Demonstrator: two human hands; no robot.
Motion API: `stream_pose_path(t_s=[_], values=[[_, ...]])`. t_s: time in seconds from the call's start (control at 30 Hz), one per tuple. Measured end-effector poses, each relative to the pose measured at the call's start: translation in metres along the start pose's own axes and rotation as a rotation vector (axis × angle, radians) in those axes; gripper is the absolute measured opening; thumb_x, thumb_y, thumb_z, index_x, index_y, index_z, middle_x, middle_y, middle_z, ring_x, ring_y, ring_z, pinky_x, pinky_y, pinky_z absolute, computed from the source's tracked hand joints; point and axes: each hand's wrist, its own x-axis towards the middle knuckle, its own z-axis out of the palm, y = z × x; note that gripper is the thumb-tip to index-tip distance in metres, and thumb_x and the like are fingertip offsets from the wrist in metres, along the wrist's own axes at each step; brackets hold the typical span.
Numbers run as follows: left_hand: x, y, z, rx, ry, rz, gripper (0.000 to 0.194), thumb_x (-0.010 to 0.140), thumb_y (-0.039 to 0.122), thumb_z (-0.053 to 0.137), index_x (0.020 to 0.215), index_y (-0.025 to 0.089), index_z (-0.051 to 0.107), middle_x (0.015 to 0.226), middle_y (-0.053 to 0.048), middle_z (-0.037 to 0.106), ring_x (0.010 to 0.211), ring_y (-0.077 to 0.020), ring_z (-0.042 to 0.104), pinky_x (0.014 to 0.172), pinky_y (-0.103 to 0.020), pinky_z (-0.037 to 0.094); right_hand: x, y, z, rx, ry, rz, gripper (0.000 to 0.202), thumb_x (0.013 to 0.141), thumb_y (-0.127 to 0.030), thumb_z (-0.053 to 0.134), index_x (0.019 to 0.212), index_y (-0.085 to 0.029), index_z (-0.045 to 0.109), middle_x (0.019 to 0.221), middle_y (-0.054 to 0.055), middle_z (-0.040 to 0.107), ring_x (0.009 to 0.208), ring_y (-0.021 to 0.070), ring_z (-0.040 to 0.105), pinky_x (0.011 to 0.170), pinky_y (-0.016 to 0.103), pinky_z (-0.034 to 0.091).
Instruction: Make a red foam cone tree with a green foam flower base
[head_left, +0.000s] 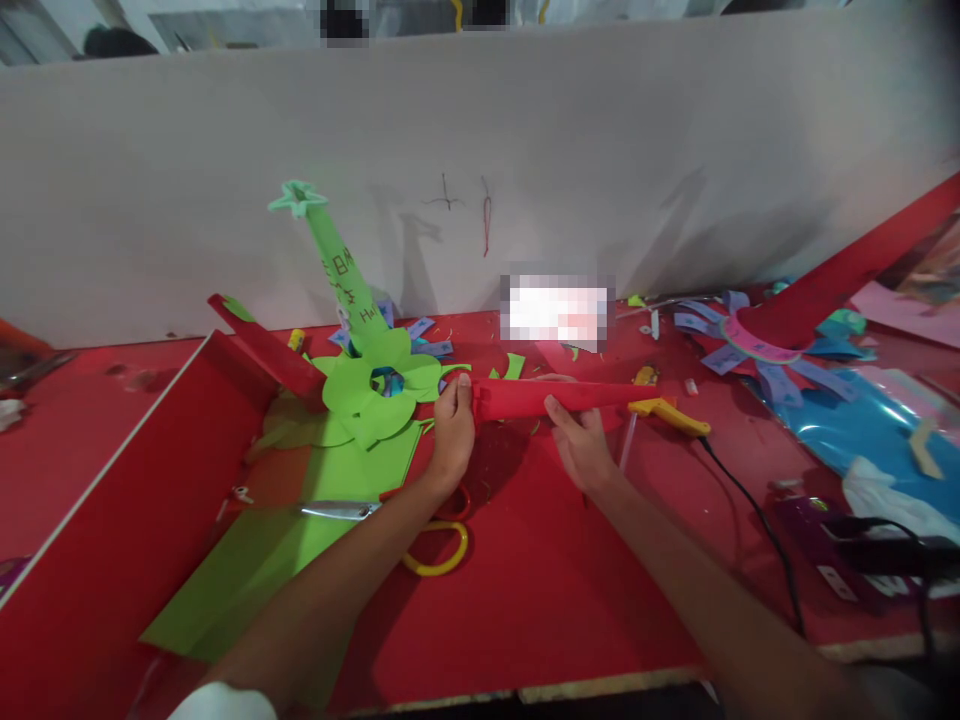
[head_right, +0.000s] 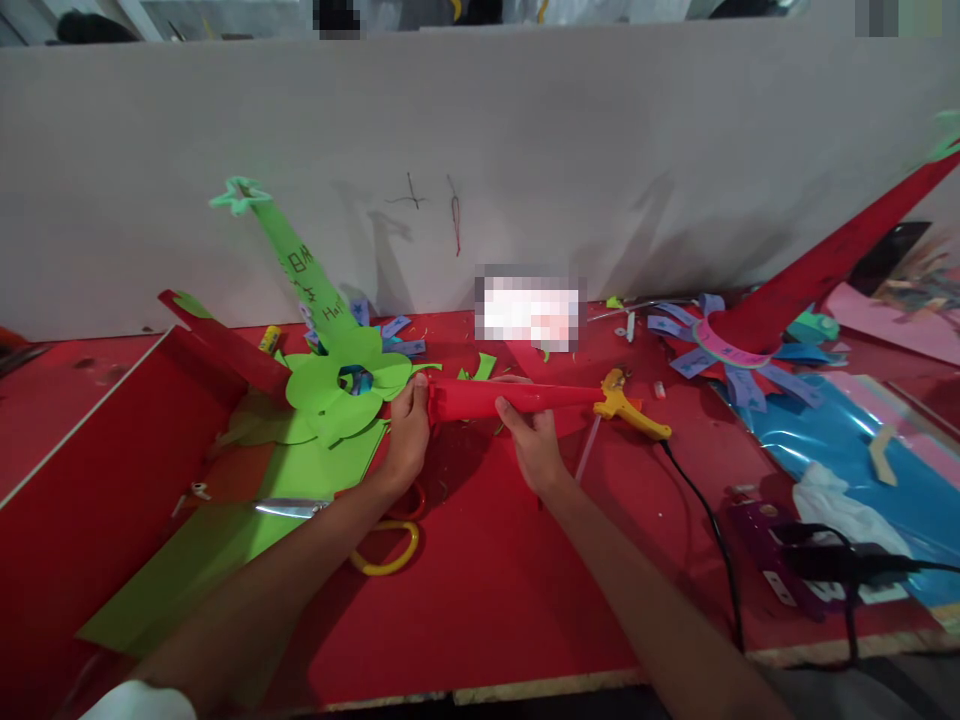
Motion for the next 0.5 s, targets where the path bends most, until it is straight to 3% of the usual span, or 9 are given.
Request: stream_pose_path(t_s=[0.3,0.5], values=[[0.0002,-0.0012,-0.0009,0.129,-0.013,0.065,0.049,0.097,0.058,0.064,0.068,0.021,0.049,0.069,0.002,0.043,0.068,-0.0147,0.037,0.065,-0.028,0.031,-0.0006,-0.0004,-0.0016,-0.068,-0.030,-0.020,0.035,0.086,-0.046,0.083,0.116,-0.030,0.072,0.116,0.004,0.077,0.115,0.0258,0.068,0.109,0.045,0.052],[-0.0005,-0.0006,-0.0029,0.257,-0.059,0.093,0.046,0.103,0.055,0.053,0.073,0.021,0.045,0.073,0.003,0.044,0.069,-0.0141,0.040,0.068,-0.028,0.034,-0.0005,0.0021,-0.0016,-0.064,-0.031,-0.021,0.032,0.086,-0.046,0.083,0.112,-0.030,0.073,0.116,0.004,0.077,0.117,0.0269,0.068,0.109,0.046,0.052]])
